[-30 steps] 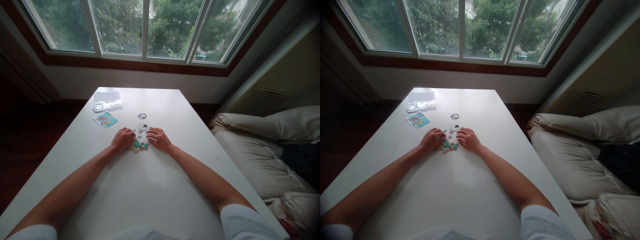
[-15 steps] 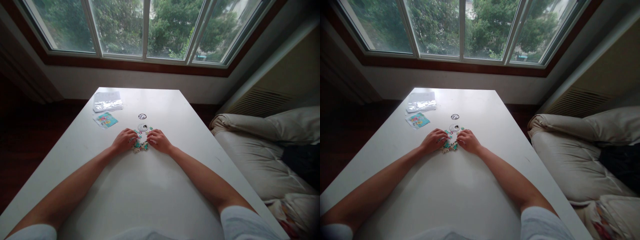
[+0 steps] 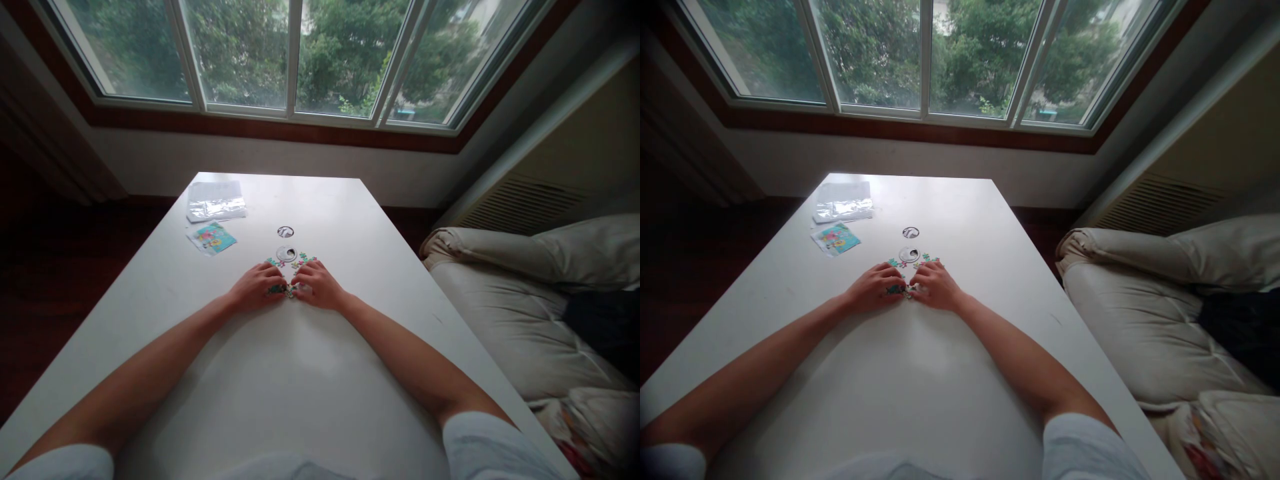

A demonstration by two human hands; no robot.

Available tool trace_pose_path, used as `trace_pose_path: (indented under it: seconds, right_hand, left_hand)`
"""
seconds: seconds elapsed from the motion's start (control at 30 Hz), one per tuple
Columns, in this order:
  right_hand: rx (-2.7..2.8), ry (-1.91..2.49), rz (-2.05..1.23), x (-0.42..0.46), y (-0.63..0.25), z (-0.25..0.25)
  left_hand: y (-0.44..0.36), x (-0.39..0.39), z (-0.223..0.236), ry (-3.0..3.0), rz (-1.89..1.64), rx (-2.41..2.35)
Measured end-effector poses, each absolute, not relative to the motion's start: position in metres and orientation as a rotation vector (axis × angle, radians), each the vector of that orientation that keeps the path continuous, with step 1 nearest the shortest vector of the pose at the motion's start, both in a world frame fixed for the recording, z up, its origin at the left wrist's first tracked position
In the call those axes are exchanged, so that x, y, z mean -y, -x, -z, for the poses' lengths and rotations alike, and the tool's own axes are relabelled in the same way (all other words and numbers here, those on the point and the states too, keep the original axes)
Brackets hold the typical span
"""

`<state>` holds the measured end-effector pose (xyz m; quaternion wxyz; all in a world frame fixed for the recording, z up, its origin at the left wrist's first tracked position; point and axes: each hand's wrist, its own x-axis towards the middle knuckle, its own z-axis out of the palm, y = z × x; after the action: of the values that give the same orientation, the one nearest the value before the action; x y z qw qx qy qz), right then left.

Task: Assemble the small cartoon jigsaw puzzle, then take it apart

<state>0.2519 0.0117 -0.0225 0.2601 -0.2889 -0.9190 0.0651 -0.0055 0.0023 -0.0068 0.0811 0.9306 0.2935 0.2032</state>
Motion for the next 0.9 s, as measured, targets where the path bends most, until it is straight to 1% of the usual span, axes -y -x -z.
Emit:
trace_pose_path:
  seconds: [0.17,0.37,0.67,0.9]
  right_hand:
    - [2.591,0.733,-0.108,-0.011,-0.251,0.021]
    - [2.535,0.724,-0.180,-0.013,-0.251,0.025]
    - [2.338,0.882,-0.235,-0.022,-0.260,0.032]
    - [2.343,0.979,-0.175,-0.023,-0.255,0.034]
  left_hand:
    - [0.004,-0.002,0.006,-2.736,-0.656,-0.883]
    - [0.002,-0.003,0.008,-2.635,-0.690,-0.868]
    - [0.005,-0.006,0.016,-2.424,-0.788,-0.966]
    - [0.002,-0.007,0.019,-2.318,-0.821,-1.053]
